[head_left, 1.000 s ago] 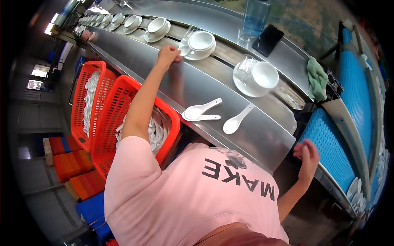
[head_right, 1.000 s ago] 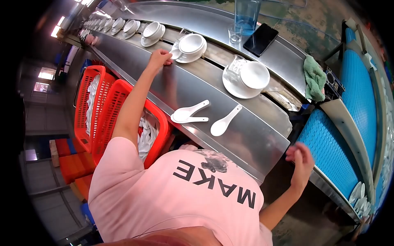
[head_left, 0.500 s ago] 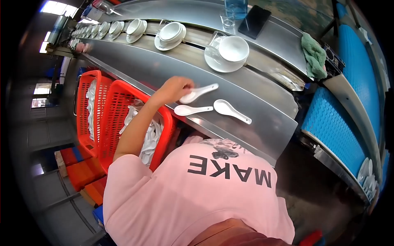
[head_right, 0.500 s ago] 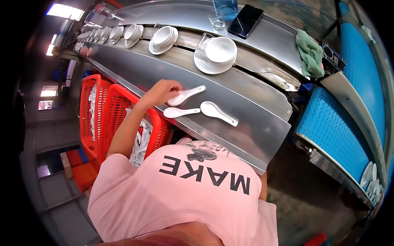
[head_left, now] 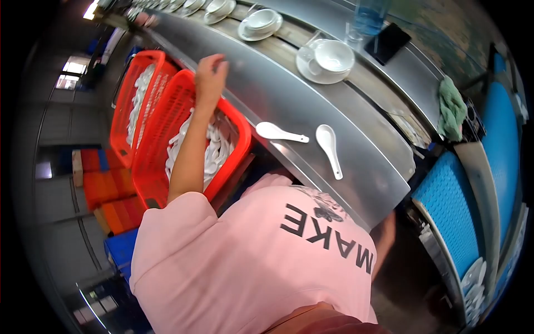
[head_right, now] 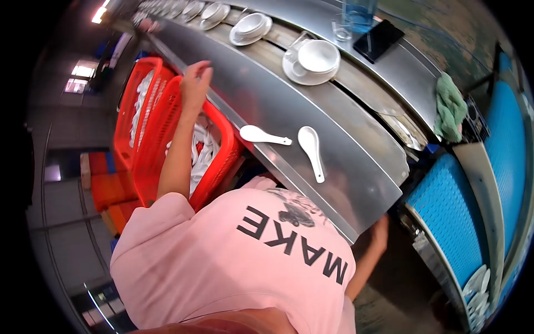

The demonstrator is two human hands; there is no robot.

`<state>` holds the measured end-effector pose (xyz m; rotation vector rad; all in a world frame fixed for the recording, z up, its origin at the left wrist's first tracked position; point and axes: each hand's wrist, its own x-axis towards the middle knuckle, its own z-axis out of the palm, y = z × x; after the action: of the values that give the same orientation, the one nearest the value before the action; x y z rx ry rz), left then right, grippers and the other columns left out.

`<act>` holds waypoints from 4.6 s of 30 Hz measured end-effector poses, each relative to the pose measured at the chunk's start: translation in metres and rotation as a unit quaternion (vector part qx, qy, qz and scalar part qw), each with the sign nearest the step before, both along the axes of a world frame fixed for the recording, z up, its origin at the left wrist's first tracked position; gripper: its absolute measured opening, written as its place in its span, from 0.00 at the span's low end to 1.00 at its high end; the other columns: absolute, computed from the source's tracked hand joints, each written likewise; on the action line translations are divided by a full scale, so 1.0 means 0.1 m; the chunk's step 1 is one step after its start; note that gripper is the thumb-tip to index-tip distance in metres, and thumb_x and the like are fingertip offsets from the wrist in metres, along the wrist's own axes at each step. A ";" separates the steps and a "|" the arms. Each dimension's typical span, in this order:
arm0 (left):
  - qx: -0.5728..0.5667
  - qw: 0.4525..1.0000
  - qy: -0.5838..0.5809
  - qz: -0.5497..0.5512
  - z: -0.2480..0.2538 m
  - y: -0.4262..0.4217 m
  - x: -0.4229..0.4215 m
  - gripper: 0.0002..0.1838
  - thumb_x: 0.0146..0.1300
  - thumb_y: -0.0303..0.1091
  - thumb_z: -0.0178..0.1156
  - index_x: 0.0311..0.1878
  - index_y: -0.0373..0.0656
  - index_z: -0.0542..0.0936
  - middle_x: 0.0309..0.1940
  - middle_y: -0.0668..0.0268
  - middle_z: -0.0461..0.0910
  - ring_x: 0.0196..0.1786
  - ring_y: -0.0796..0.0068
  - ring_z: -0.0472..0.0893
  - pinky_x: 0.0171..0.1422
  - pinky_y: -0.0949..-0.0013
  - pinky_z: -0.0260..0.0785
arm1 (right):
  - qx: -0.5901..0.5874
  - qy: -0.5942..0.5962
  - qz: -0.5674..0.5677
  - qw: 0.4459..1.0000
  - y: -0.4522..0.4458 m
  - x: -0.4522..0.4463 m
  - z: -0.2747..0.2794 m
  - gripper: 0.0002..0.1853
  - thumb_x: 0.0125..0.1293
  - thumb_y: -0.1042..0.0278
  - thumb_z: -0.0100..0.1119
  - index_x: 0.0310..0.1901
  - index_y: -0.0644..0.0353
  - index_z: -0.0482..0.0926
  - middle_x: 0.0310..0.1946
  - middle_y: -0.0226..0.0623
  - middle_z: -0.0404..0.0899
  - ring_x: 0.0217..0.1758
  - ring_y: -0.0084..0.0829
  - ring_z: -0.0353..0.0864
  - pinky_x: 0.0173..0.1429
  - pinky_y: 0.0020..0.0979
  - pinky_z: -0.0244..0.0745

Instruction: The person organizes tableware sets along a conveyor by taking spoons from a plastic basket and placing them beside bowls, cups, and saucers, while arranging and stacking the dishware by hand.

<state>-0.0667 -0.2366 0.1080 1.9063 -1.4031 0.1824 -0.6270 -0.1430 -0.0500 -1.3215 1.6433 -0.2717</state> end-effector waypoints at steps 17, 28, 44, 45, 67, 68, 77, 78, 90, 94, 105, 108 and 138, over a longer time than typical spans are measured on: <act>0.400 0.888 0.108 0.199 -0.72 2.84 1.01 0.48 0.36 0.49 0.70 0.61 0.40 0.61 0.62 0.50 0.57 0.65 0.56 0.56 0.66 0.62 0.51 | -0.349 0.301 -0.204 0.863 -0.41 -0.75 0.94 0.15 0.66 0.65 0.40 0.45 0.59 0.78 0.35 0.39 0.80 0.38 0.31 0.80 0.42 0.27 0.77; 0.434 0.863 0.009 0.260 -1.07 2.92 0.94 0.48 0.35 0.56 0.67 0.63 0.54 0.60 0.56 0.54 0.61 0.58 0.55 0.63 0.60 0.57 0.57 | -0.318 0.309 -0.177 0.879 -0.40 -0.83 0.88 0.15 0.66 0.65 0.40 0.48 0.57 0.76 0.35 0.39 0.80 0.38 0.31 0.80 0.42 0.27 0.75; 0.481 0.864 -0.033 0.144 -0.92 2.41 0.66 0.31 0.54 0.36 0.58 0.58 0.29 0.61 0.56 0.44 0.62 0.56 0.48 0.65 0.60 0.62 0.58 | -0.500 0.227 -0.301 0.779 -0.50 -1.04 0.89 0.09 0.54 0.78 0.52 0.37 0.60 0.78 0.32 0.42 0.78 0.38 0.39 0.77 0.43 0.33 0.71; 0.452 0.885 -0.057 0.100 -0.99 2.39 0.71 0.31 0.54 0.36 0.57 0.58 0.29 0.60 0.55 0.44 0.62 0.57 0.47 0.64 0.61 0.61 0.57 | -0.525 0.292 -0.306 0.739 -0.48 -1.26 0.96 0.09 0.54 0.78 0.51 0.37 0.60 0.78 0.32 0.42 0.78 0.38 0.39 0.77 0.42 0.33 0.71; 0.424 0.896 -0.052 0.121 -1.60 1.41 0.16 0.34 0.54 0.39 0.57 0.61 0.34 0.58 0.53 0.43 0.64 0.56 0.46 0.64 0.60 0.59 0.57 | -0.163 0.346 -0.538 0.751 -0.64 -3.99 0.92 0.14 0.46 0.71 0.53 0.32 0.74 0.76 0.30 0.57 0.77 0.30 0.44 0.81 0.35 0.40 0.76; 0.425 0.896 -0.052 0.119 -1.62 1.37 0.12 0.34 0.53 0.39 0.57 0.61 0.35 0.58 0.53 0.43 0.64 0.56 0.46 0.64 0.60 0.59 0.57 | -0.097 0.196 -0.589 0.778 -0.57 -3.86 1.12 0.15 0.47 0.70 0.52 0.37 0.68 0.78 0.40 0.57 0.76 0.49 0.51 0.74 0.53 0.39 0.69; 0.430 0.893 -0.032 0.128 -1.64 1.32 0.27 0.35 0.53 0.41 0.57 0.62 0.36 0.57 0.53 0.43 0.65 0.56 0.46 0.65 0.60 0.59 0.58 | -0.106 0.119 -0.473 0.867 -0.37 -3.71 1.12 0.19 0.42 0.67 0.63 0.38 0.67 0.77 0.31 0.42 0.78 0.31 0.36 0.79 0.31 0.37 0.78; 0.430 0.893 -0.026 0.131 -1.61 1.37 0.32 0.35 0.53 0.41 0.57 0.62 0.37 0.57 0.53 0.43 0.65 0.56 0.46 0.65 0.60 0.59 0.58 | -0.081 0.086 -0.448 0.886 -0.37 -3.76 1.08 0.22 0.43 0.65 0.64 0.42 0.65 0.75 0.36 0.42 0.77 0.34 0.36 0.78 0.34 0.36 0.77; 0.398 0.893 0.063 0.200 -1.59 2.21 1.16 0.37 0.52 0.43 0.57 0.63 0.39 0.57 0.53 0.42 0.65 0.55 0.46 0.66 0.60 0.59 0.59 | -0.077 -0.062 -0.357 0.929 -0.17 -3.92 0.54 0.21 0.43 0.65 0.66 0.40 0.65 0.77 0.31 0.35 0.77 0.30 0.29 0.75 0.33 0.32 0.71; 0.396 0.880 0.065 0.253 -1.54 2.11 0.86 0.39 0.50 0.47 0.58 0.64 0.43 0.57 0.52 0.42 0.66 0.55 0.45 0.67 0.59 0.57 0.60 | -0.121 -0.045 -0.385 0.914 -0.29 -3.19 0.85 0.22 0.40 0.67 0.67 0.39 0.68 0.77 0.33 0.38 0.77 0.36 0.30 0.75 0.39 0.32 0.70; 0.360 0.902 0.019 0.236 -1.65 2.11 0.93 0.41 0.46 0.46 0.57 0.61 0.32 0.58 0.58 0.42 0.61 0.60 0.46 0.62 0.66 0.58 0.52 | -0.216 -0.258 -0.323 0.885 -0.96 -1.44 0.93 0.22 0.44 0.77 0.57 0.46 0.66 0.73 0.39 0.38 0.77 0.40 0.29 0.76 0.45 0.29 0.71; 0.357 0.908 0.005 0.218 -1.64 2.11 0.92 0.40 0.47 0.47 0.57 0.61 0.33 0.59 0.56 0.42 0.64 0.59 0.46 0.64 0.63 0.58 0.55 | -0.189 -0.321 -0.254 0.892 -1.34 -0.80 0.85 0.22 0.45 0.76 0.58 0.46 0.68 0.72 0.39 0.39 0.77 0.40 0.29 0.76 0.44 0.28 0.72; 0.420 0.871 0.030 0.252 -1.29 1.93 0.77 0.40 0.48 0.48 0.57 0.62 0.37 0.57 0.53 0.40 0.66 0.52 0.43 0.69 0.56 0.54 0.63 | -0.515 0.160 -0.246 0.806 -0.74 -0.48 0.90 0.09 0.56 0.76 0.50 0.38 0.62 0.77 0.33 0.45 0.77 0.36 0.42 0.76 0.40 0.34 0.72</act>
<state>0.0101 -0.0432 -0.0208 2.9515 -0.9608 -0.3001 -0.6752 -0.2172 0.0400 -1.7198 2.2268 -1.5001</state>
